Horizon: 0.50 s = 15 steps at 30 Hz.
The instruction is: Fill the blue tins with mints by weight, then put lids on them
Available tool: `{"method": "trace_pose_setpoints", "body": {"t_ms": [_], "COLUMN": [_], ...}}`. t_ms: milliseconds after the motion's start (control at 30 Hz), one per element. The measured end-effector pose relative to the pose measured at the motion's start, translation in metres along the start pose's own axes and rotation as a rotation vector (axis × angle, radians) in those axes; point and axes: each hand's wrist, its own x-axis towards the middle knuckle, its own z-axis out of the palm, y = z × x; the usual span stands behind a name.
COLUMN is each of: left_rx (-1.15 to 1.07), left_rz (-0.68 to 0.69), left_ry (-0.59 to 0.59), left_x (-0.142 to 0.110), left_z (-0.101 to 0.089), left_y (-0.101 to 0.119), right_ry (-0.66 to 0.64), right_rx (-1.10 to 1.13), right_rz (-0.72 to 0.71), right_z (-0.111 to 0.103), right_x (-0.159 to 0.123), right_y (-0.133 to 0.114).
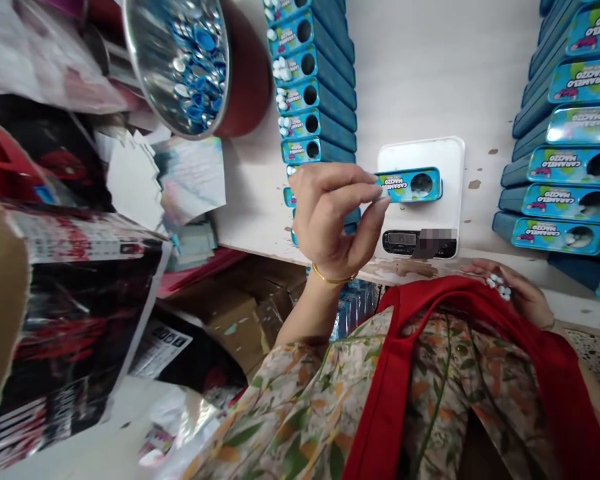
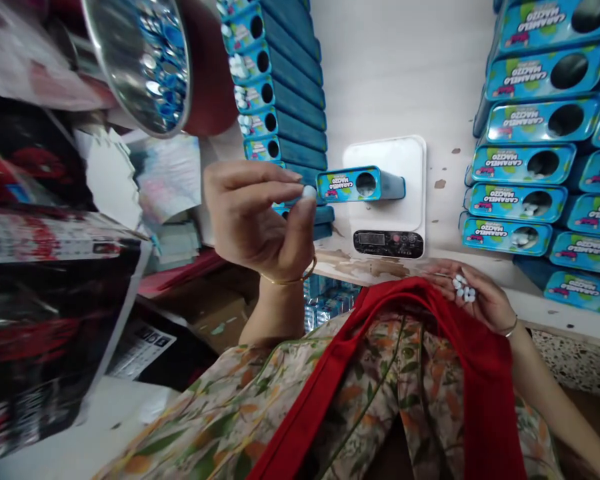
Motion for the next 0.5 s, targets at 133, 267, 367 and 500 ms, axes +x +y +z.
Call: {"method": "trace_pose_setpoints", "body": {"t_ms": [133, 267, 367, 500], "left_rx": [0.048, 0.012, -0.113, -0.31], "left_rz": [-0.043, -0.027, 0.077, 0.332], "left_ry": [-0.027, 0.015, 0.042, -0.198], "left_x": [-0.006, 0.002, 0.004, -0.013], "left_z": [0.0, -0.004, -0.005, 0.013], "left_y": [-0.002, 0.008, 0.023, 0.051], "right_ry": [-0.015, -0.024, -0.016, -0.048], "right_rx": [0.001, 0.016, 0.051, 0.116], "right_rz": [-0.025, -0.038, -0.046, -0.075], "right_z": [-0.003, -0.008, 0.0, 0.021], "right_x": [0.001, 0.003, 0.004, 0.008], "right_y": [0.003, 0.006, 0.006, 0.006]}}
